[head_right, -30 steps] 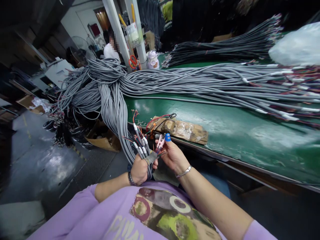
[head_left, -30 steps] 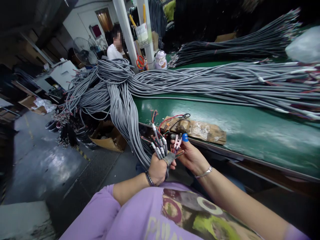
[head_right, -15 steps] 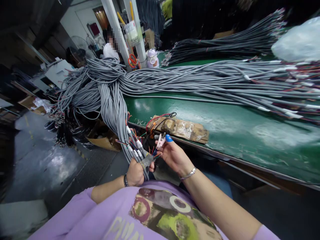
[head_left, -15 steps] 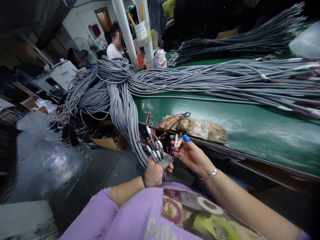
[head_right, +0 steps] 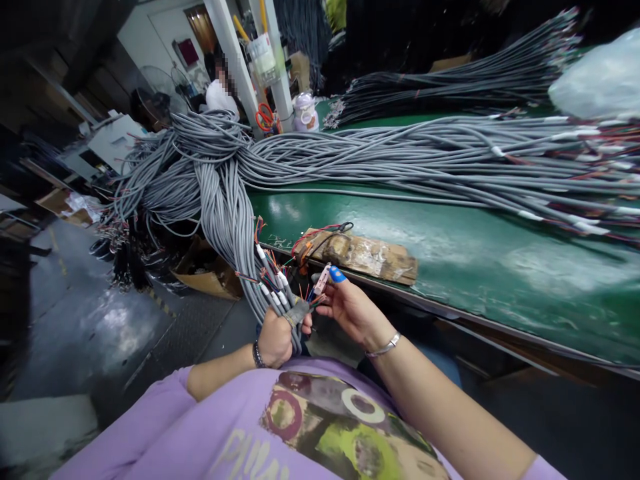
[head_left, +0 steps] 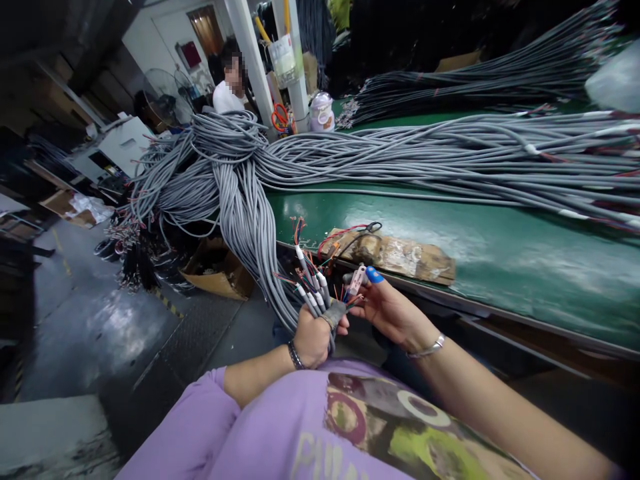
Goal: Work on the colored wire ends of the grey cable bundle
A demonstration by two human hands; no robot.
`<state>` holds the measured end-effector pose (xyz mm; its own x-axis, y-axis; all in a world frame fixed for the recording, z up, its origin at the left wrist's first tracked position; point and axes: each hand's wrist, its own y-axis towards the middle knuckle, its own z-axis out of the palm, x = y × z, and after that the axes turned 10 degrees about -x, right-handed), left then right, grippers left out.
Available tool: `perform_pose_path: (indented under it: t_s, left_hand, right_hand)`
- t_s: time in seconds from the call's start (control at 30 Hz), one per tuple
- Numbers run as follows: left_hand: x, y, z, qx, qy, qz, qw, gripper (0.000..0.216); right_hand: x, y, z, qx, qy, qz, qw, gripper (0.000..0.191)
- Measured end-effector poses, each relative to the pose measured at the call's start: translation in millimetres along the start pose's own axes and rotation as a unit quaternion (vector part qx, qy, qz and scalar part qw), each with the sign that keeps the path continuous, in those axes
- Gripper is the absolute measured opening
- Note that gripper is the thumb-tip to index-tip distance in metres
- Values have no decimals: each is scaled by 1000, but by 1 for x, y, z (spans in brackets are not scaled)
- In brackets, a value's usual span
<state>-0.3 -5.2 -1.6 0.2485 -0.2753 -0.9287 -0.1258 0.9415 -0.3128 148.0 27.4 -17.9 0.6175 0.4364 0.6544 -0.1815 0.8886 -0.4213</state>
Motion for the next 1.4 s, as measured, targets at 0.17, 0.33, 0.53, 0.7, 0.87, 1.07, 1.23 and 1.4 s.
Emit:
perform_pose_path:
  t_s: [0.17,0.33,0.53,0.7,0.87,1.07,1.23,1.4]
  left_hand:
    - [6,0,-5,7,33,22,999,41]
    - [8,0,-7,34,44,31,998,41]
    - [6,1,-16,100,96,6,990,40]
    - [2,1,-21,135,109,-21,985,39]
    - [-4,-2,-14,89,45,-30,995,40]
    - [-14,-2,-5,78,-7,-61,995,44]
    - [-18,1,3,92,-7,-80,993,44]
    - [-16,4,5,92,3,-93,991,43]
  right_hand:
    - [1,-18,6,31,-147,-4,989,40]
    - [-7,-25,14,6,-166,-81,983,33]
    - [-8,-27,14,84,-201,-101,971,33]
    - [-8,-27,15,95,-226,-107,964,34]
    - [-9,-26,4,107,-162,-83,978,30]
    - [-5,-8,-18,80,-29,19,996,49]
    - [-4,0,0,77,-69,-29,994,42]
    - [-6,2,7,-114,-172,-256,944,46]
